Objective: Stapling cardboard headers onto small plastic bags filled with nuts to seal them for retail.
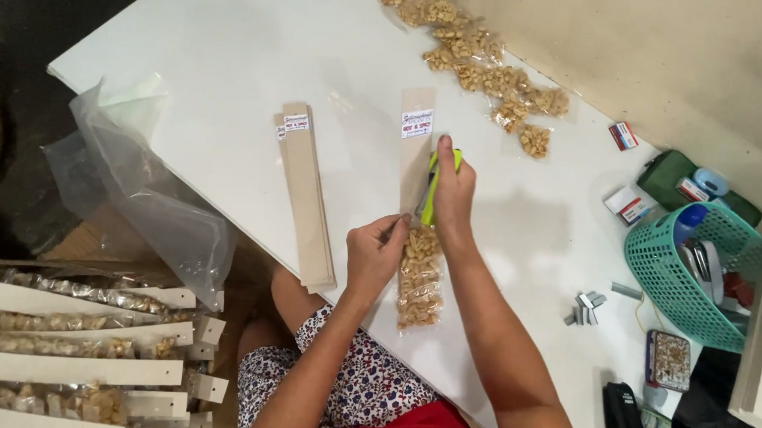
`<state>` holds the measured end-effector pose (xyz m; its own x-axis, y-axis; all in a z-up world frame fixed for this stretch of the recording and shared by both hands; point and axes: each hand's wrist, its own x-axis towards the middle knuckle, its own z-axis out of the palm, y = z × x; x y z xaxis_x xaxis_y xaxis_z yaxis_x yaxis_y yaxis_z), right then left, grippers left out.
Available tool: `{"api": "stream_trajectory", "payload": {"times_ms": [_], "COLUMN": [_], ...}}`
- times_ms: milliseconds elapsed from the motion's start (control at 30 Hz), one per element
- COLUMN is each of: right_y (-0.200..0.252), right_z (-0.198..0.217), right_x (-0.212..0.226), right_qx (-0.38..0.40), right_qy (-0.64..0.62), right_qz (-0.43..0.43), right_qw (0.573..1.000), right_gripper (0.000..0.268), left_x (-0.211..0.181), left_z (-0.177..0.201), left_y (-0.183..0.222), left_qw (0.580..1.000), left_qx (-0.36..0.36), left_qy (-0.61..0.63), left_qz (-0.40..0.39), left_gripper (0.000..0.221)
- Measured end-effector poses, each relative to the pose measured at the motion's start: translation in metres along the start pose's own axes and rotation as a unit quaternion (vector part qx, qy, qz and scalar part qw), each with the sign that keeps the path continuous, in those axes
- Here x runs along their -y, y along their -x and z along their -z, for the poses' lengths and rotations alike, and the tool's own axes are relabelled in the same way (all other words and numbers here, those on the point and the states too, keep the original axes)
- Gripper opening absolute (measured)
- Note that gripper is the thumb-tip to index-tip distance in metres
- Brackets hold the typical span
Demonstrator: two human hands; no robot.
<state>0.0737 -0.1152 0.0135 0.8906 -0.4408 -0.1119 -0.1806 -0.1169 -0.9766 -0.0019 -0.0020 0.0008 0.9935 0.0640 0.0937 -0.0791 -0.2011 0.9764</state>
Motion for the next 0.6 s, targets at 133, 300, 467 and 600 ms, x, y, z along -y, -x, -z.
{"api": "stream_trajectory", "payload": {"times_ms": [133, 300, 467, 600], "right_y": [-0.011, -0.059, -0.198, -0.286], "right_z": [-0.013, -0.02, 0.075, 0.166], "right_x": [-0.019, -0.079, -0.165, -0.172], "right_qx": [-0.065, 0.005, 0.019, -0.22], "right_qy": [-0.141, -0.052, 0.424, 0.408], "right_qz": [-0.024, -0.049, 0.064, 0.089], "right_qw": [0.988, 0.997, 0.903, 0.882], "right_gripper": [0.046, 0.05, 0.037, 0.044], "left_x": [0.02, 0.035, 0.065, 0.108], "left_z": [-0.008, -0.005, 0.017, 0.012], "left_y": [0.001, -0.003, -0.005, 0.001], "left_qw": [0.999, 0.998, 0.971, 0.922], "left_qx": [0.002, -0.001, -0.009, -0.062], "left_qy": [-0.03, 0.018, 0.093, 0.229], "left_qz": [-0.023, 0.059, 0.221, 0.306], "left_gripper": [0.018, 0.021, 0.026, 0.013]}}
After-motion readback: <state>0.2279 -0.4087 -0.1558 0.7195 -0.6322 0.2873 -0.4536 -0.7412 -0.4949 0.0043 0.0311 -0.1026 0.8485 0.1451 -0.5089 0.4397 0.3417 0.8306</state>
